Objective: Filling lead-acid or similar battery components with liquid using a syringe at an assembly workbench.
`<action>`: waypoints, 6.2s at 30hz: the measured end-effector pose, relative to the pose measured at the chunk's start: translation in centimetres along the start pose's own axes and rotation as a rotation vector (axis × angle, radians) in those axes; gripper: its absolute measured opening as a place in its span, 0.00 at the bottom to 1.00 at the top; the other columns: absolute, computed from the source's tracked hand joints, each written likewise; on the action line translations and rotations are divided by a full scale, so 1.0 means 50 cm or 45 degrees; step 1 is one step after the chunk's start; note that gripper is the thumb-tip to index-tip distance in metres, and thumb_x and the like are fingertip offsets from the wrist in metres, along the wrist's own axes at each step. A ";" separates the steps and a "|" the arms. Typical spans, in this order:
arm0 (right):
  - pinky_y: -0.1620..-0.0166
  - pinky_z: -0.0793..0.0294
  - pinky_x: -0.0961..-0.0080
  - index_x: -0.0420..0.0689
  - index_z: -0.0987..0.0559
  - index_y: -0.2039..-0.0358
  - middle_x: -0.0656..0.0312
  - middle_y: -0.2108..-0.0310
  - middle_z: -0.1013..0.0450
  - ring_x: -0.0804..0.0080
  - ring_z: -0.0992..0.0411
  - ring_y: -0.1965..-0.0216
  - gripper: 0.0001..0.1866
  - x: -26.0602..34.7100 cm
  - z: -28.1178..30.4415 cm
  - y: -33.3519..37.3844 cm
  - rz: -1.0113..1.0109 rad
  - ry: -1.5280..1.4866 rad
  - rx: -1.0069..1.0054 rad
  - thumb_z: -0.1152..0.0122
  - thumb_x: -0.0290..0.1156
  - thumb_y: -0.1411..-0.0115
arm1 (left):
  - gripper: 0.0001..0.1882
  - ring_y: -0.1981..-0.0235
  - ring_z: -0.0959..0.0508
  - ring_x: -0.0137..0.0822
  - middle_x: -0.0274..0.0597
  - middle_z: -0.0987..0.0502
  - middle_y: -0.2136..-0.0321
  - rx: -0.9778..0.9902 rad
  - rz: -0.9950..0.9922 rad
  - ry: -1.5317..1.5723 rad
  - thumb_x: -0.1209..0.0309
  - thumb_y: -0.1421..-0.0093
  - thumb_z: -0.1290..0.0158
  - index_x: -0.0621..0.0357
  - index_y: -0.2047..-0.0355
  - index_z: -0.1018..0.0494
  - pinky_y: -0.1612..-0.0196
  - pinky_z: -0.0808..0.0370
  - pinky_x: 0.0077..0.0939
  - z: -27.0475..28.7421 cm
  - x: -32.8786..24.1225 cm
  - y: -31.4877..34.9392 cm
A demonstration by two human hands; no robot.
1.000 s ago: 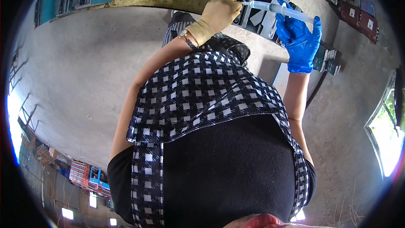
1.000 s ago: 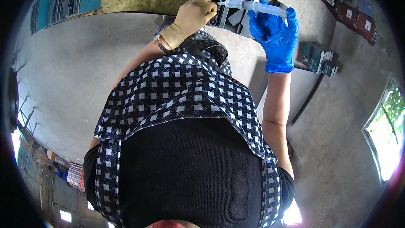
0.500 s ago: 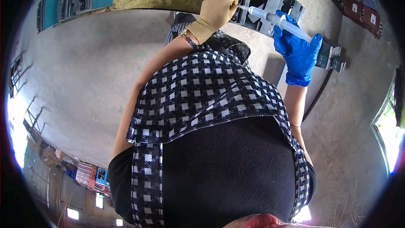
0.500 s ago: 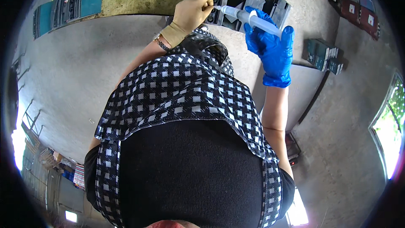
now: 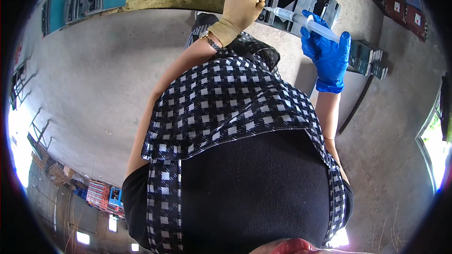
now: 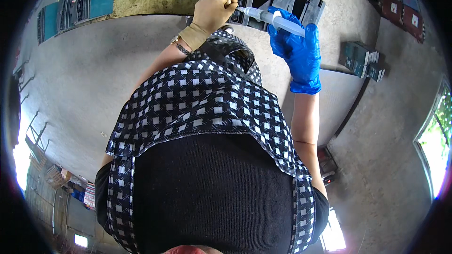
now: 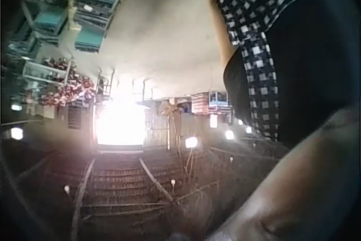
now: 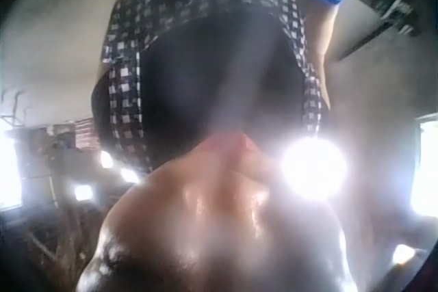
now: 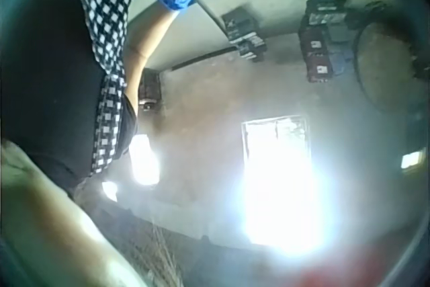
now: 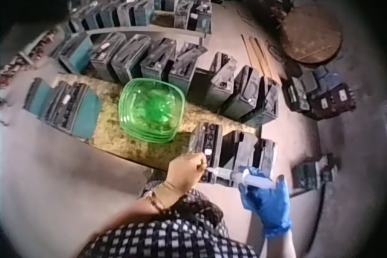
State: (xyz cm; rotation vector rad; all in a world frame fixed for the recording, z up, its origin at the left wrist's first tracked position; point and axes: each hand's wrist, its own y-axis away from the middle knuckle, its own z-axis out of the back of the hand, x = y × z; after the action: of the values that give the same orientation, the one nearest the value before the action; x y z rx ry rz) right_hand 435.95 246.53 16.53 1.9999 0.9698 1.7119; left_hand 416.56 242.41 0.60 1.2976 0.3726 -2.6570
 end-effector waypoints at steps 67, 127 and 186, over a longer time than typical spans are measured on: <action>0.77 0.50 0.88 0.42 0.22 0.54 0.74 0.78 0.36 0.89 0.44 0.80 0.14 -0.079 -0.030 -0.018 0.084 0.183 0.130 0.40 0.35 0.37 | 0.18 0.66 0.25 0.43 0.39 0.25 0.66 0.281 -0.248 -0.407 0.77 0.45 0.50 0.47 0.55 0.20 0.61 0.26 0.34 0.061 0.007 0.023; 0.81 0.53 0.87 0.39 0.24 0.53 0.72 0.82 0.38 0.88 0.48 0.85 0.17 0.024 -0.071 -0.018 0.575 -0.032 -0.071 0.48 0.39 0.32 | 0.25 0.51 0.28 0.49 0.52 0.28 0.59 0.082 0.160 -0.376 0.60 0.54 0.33 0.58 0.57 0.22 0.51 0.29 0.37 0.085 -0.048 -0.079; 0.73 0.35 0.86 0.46 0.23 0.57 0.72 0.73 0.28 0.89 0.36 0.76 0.12 -0.033 -0.244 -0.091 0.746 1.123 -0.046 0.34 0.26 0.42 | 0.12 0.80 0.33 0.35 0.34 0.38 0.82 -0.307 1.693 2.809 0.65 0.33 0.59 0.52 0.75 0.39 0.50 0.30 0.43 0.052 0.094 -0.133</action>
State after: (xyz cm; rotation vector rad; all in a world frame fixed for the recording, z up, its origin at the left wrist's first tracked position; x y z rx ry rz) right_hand 422.90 246.49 15.07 1.5577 0.5511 3.0314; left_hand 410.09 247.86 -0.57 2.2842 -0.0880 0.4149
